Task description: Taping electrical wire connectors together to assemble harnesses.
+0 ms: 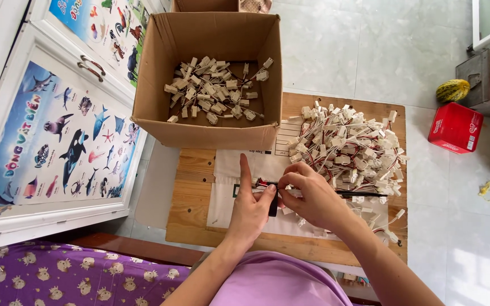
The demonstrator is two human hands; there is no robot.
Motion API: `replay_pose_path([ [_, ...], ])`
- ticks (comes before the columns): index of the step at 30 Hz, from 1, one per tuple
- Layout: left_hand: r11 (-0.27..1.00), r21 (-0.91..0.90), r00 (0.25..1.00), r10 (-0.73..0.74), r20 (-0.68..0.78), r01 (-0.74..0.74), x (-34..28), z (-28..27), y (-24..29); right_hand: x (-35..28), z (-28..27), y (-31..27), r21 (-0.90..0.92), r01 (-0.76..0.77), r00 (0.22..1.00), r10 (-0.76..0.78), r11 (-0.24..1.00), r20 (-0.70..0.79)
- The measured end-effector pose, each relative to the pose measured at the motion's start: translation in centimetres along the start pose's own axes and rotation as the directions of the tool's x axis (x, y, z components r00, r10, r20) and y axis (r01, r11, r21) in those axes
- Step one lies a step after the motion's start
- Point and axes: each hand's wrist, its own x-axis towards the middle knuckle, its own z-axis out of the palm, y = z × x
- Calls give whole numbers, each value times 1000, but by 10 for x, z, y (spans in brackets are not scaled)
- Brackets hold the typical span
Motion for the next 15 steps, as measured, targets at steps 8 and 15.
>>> replay_pose_path([
  [8, 940, 341, 993, 49, -110, -8, 13, 6, -4, -7, 11, -6, -88, 65, 996, -71, 994, -63],
  [15, 952, 288, 992, -122, 39, 106, -32, -31, 50, -7, 5, -20, -12, 27, 985, -29, 1000, -173],
])
